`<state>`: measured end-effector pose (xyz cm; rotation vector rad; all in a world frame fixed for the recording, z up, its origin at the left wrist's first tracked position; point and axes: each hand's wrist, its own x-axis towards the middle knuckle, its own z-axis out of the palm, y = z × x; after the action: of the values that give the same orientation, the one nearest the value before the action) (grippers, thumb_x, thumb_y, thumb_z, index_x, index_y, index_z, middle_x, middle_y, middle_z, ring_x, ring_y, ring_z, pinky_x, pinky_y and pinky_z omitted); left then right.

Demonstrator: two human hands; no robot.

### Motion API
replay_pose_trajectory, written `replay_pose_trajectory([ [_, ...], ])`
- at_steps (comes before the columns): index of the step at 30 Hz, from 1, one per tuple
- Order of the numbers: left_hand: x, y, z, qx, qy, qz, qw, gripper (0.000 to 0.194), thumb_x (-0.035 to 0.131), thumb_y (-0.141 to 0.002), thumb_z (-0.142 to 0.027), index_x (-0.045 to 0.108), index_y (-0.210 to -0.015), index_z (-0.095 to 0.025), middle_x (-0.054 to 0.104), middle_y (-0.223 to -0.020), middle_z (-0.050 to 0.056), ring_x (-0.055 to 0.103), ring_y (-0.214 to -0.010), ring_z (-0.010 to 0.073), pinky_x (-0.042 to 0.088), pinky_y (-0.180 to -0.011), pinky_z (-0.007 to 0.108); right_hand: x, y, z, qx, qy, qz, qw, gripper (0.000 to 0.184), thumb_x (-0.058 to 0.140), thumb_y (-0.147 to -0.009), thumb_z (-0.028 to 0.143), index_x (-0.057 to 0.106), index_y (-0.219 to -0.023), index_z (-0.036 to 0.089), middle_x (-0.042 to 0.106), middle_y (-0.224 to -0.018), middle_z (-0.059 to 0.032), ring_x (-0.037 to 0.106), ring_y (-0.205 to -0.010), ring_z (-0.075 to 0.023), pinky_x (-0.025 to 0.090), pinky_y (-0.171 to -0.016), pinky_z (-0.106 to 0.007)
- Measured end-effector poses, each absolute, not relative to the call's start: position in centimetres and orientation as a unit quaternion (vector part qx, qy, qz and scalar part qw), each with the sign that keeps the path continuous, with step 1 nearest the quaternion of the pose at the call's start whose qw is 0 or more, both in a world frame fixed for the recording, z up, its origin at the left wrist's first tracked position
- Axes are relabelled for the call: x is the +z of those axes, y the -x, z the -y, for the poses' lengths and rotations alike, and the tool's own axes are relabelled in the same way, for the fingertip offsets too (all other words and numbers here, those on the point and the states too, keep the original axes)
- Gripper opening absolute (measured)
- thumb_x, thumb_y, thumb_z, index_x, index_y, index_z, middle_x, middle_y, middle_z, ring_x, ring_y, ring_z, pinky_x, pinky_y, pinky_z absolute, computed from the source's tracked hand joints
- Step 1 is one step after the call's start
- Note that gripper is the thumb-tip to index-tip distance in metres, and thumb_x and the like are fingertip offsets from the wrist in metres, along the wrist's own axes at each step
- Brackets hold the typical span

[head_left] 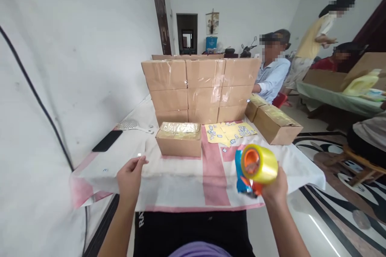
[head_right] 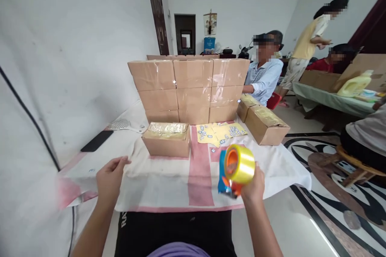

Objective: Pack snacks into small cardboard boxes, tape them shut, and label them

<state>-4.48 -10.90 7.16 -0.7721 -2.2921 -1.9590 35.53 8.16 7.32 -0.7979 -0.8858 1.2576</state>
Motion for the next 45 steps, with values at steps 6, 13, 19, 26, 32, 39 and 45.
replay_pose_trajectory([
  [6, 10.6, 2.7, 7.3, -0.669, 0.286, 0.684, -0.044, 0.036, 0.079, -0.075, -0.048, 0.078, -0.094, -0.017, 0.081, -0.098, 0.007, 0.075, -0.096, 0.0247, 0.06, -0.088, 0.034, 6.0, -32.4, -16.8, 0.51, 0.464, 0.452, 0.566, 0.054, 0.074, -0.069, 0.065, 0.067, -0.091, 0.016, 0.071, -0.078, -0.0071, 0.068, -0.068, -0.0243, 0.057, -0.059, -0.035],
  [13, 12.8, 1.0, 6.2, -0.676, 0.314, 0.661, -0.081, 0.029, 0.079, -0.078, -0.045, 0.08, -0.091, -0.019, 0.081, -0.089, 0.005, 0.075, -0.088, 0.0224, 0.06, -0.081, 0.031, 6.7, -33.9, -15.6, 0.452, 0.491, 0.517, 0.535, 0.048, 0.086, -0.06, 0.048, 0.067, -0.095, 0.02, 0.071, -0.088, -0.0102, 0.07, -0.086, -0.0336, 0.059, -0.076, -0.047],
  [19, 10.3, -5.8, 5.7, -0.62, 0.378, 0.674, -0.134, 0.022, 0.079, -0.08, -0.042, 0.083, -0.091, -0.024, 0.082, -0.092, 0.004, 0.068, -0.074, 0.0172, 0.054, -0.068, 0.028, 8.9, -27.2, -7.4, 0.237, 0.408, 0.672, 0.57, 0.04, 0.075, -0.079, 0.05, 0.069, -0.108, 0.023, 0.065, -0.112, -0.0109, 0.059, -0.113, -0.0341, 0.047, -0.103, -0.054],
  [26, 7.0, -7.8, 5.9, -0.603, 0.399, 0.669, -0.173, 0.024, 0.072, -0.086, -0.045, 0.082, -0.09, -0.023, 0.081, -0.088, 0.004, 0.068, -0.07, 0.0177, 0.053, -0.066, 0.027, 14.8, -22.2, -3.6, 0.22, 0.212, 0.868, 0.39, 0.016, 0.057, -0.099, 0.02, 0.068, -0.088, 0.024, 0.064, -0.103, -0.0073, 0.055, -0.106, -0.0275, 0.045, -0.094, -0.045],
  [32, 6.7, -5.5, 7.6, -0.604, 0.399, 0.672, -0.155, 0.025, 0.075, -0.085, -0.048, 0.083, -0.091, -0.025, 0.08, -0.084, 0.003, 0.055, -0.057, 0.0135, 0.047, -0.06, 0.027, 16.7, -21.6, -3.2, 0.133, 0.194, 0.934, 0.27, 0.021, 0.072, -0.094, 0.025, 0.069, -0.114, 0.024, 0.066, -0.117, -0.0086, 0.054, -0.114, -0.0316, 0.041, -0.098, -0.05],
  [39, 6.3, -5.2, 7.3, -0.589, 0.429, 0.663, -0.173, 0.031, 0.069, -0.086, -0.05, 0.082, -0.09, -0.022, 0.08, -0.084, 0.004, 0.061, -0.062, 0.0159, 0.051, -0.063, 0.028, 16.3, -19.9, -1.2, 0.0, 0.114, 0.967, 0.226, 0.023, 0.053, -0.094, 0.005, 0.069, -0.088, 0.02, 0.07, -0.09, -0.0084, 0.056, -0.1, -0.0295, 0.039, -0.096, -0.053],
  [45, 3.8, -1.5, 6.7, -0.581, 0.36, 0.726, -0.078, 0.056, 0.064, -0.09, -0.043, 0.057, -0.139, -0.017, 0.08, -0.092, 0.006, 0.06, -0.057, 0.0154, 0.051, -0.064, 0.03, 23.0, -22.1, -2.1, 0.248, 0.097, 0.893, 0.363, 0.021, 0.055, -0.102, 0.027, 0.071, -0.089, 0.026, 0.071, -0.091, -0.003, 0.062, -0.093, -0.0241, 0.045, -0.092, -0.043],
])
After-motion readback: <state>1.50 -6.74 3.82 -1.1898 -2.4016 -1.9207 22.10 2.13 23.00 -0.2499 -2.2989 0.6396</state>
